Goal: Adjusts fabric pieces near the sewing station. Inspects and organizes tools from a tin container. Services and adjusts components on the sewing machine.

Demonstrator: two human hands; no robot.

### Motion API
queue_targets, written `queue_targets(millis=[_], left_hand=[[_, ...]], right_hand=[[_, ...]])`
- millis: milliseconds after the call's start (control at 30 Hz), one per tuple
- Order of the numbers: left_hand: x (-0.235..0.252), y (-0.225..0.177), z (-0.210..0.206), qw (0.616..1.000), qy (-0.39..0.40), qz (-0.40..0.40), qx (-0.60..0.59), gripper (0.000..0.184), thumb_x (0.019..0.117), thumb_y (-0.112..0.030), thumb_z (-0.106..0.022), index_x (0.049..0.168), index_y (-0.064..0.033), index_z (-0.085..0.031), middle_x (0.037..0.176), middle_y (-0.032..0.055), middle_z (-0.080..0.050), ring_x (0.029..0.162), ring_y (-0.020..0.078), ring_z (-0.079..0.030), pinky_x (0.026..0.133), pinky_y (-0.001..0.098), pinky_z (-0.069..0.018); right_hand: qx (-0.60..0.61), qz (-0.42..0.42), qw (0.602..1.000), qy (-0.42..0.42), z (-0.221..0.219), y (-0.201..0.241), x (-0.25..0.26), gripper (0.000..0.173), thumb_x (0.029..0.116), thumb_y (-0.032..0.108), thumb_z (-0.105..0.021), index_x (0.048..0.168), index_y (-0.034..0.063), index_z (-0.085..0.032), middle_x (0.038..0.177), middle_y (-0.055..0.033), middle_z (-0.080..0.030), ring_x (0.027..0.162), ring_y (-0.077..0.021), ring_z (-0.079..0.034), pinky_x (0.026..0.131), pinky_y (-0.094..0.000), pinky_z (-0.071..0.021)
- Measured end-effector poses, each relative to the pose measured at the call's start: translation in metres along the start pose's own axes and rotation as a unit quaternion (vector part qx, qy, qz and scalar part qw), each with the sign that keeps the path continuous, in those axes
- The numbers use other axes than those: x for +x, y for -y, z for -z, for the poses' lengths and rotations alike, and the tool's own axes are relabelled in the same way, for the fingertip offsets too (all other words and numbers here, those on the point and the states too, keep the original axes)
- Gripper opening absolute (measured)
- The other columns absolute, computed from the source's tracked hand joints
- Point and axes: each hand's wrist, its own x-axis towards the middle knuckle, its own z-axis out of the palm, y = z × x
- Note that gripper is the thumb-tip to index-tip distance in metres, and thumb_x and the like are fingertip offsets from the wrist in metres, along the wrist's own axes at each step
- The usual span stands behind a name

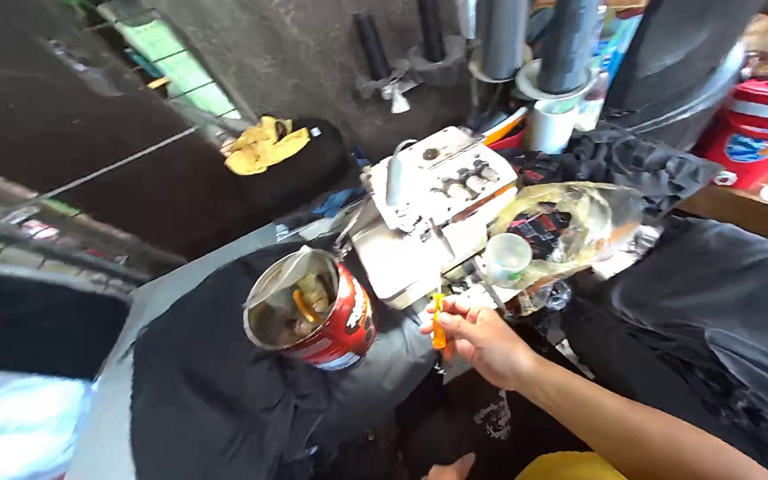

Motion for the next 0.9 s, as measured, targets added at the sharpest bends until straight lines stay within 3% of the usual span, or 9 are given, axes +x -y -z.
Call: queue_targets(millis=[33, 67, 133, 233, 300, 400, 467, 567, 900], left_hand=[[-0.005, -0.01, 0.017, 0.996, -0.029, -0.065, -0.048, 0.046, 0.1043, -0.03, -0.058, 0.141, -0.0022, -0.061, 0.116, 0.0232, -0.073, 0.105, 0.0391, -0.072, 0.096, 0.0612, -0.0539], [-0.008, -0.021, 0.035, 0.983, -0.081, -0.133, -0.098, 0.04, 0.1051, -0.025, -0.056, 0.137, -0.0019, -0.063, 0.109, 0.0162, -0.076, 0.095, 0.0294, -0.076, 0.089, 0.0527, -0.0605], [-0.011, -0.046, 0.069, 0.923, -0.261, -0.223, -0.176, 0.036, 0.1042, -0.016, -0.053, 0.136, 0.0, -0.062, 0.113, 0.0091, -0.075, 0.095, 0.0167, -0.075, 0.087, 0.0392, -0.063], [0.004, -0.071, 0.114, 0.826, -0.454, -0.253, -0.218, 0.039, 0.1049, -0.017, -0.05, 0.136, 0.0043, -0.057, 0.114, 0.01, -0.071, 0.094, 0.0155, -0.073, 0.076, 0.0339, -0.0645], [0.013, -0.08, 0.132, 0.814, -0.481, -0.237, -0.224, 0.044, 0.1036, -0.021, -0.054, 0.139, 0.0045, -0.053, 0.11, 0.0081, -0.071, 0.087, 0.0128, -0.074, 0.07, 0.0301, -0.0653], [0.028, -0.084, 0.138, 0.808, -0.524, -0.209, -0.168, 0.046, 0.0953, -0.027, -0.068, 0.131, 0.0018, -0.063, 0.108, 0.0075, -0.068, 0.081, 0.0053, -0.068, 0.07, 0.0205, -0.0594], [0.036, -0.085, 0.138, 0.799, -0.55, -0.196, -0.145, 0.041, 0.0902, -0.019, -0.074, 0.124, 0.0024, -0.068, 0.108, 0.0106, -0.066, 0.083, 0.0044, -0.066, 0.073, 0.0175, -0.0571], [0.043, -0.085, 0.14, 0.784, -0.574, -0.191, -0.142, 0.033, 0.0882, -0.01, -0.075, 0.118, 0.0026, -0.071, 0.103, 0.0106, -0.067, 0.081, 0.0041, -0.067, 0.072, 0.0165, -0.0578], [0.045, -0.083, 0.146, 0.788, -0.575, -0.189, -0.114, 0.03, 0.0889, -0.014, -0.075, 0.115, 0.0019, -0.073, 0.099, 0.0098, -0.068, 0.083, 0.0049, -0.067, 0.075, 0.0175, -0.0562]], right_hand=[[-0.029, 0.01, 1.0, -0.002, -0.003, 0.002, 0.005, 0.019, 0.1033, 0.005, -0.054, 0.12, -0.0002, -0.061, 0.099, -0.0063, -0.073, 0.078, -0.0116, -0.07, 0.068, -0.0264, -0.0595], [-0.059, 0.022, 0.998, -0.004, -0.005, 0.004, 0.012, 0.017, 0.1012, 0.005, -0.058, 0.116, -0.0007, -0.063, 0.097, -0.0058, -0.071, 0.076, -0.0121, -0.069, 0.067, -0.0273, -0.0603], [-0.094, 0.043, 0.995, -0.008, -0.008, 0.006, 0.023, 0.014, 0.099, 0.005, -0.062, 0.111, -0.0017, -0.065, 0.093, -0.0058, -0.071, 0.072, -0.012, -0.069, 0.065, -0.0278, -0.0612], [-0.107, 0.054, 0.993, -0.011, -0.012, 0.006, 0.038, 0.013, 0.0983, 0.004, -0.064, 0.108, -0.0041, -0.066, 0.086, -0.0063, -0.071, 0.066, -0.0114, -0.068, 0.061, -0.026, -0.0602], [-0.108, 0.054, 0.993, -0.015, -0.016, 0.006, 0.045, 0.009, 0.0969, 0.003, -0.066, 0.103, -0.0038, -0.066, 0.083, -0.0065, -0.071, 0.064, -0.0109, -0.068, 0.059, -0.0248, -0.0593], [-0.111, 0.058, 0.991, -0.038, -0.022, 0.005, 0.053, 0.004, 0.0929, 0.001, -0.071, 0.092, -0.0012, -0.067, 0.078, -0.0055, -0.07, 0.065, -0.0102, -0.068, 0.06, -0.0244, -0.0587], [-0.117, 0.058, 0.99, -0.052, -0.023, 0.006, 0.058, 0.006, 0.0914, -0.001, -0.071, 0.089, -0.0005, -0.065, 0.075, -0.0045, -0.069, 0.066, -0.0096, -0.067, 0.061, -0.0242, -0.0579], [-0.103, 0.041, 0.992, -0.061, -0.024, 0.008, 0.065, 0.01, 0.0912, -0.004, -0.07, 0.087, -0.0002, -0.062, 0.073, -0.0049, -0.066, 0.06, -0.0108, -0.066, 0.056, -0.0247, -0.0579], [-0.085, 0.042, 0.993, -0.07, -0.025, 0.009, 0.066, 0.011, 0.0903, -0.007, -0.068, 0.085, -0.0002, -0.062, 0.072, -0.0058, -0.068, 0.06, -0.012, -0.067, 0.056, -0.0253, -0.0586]])
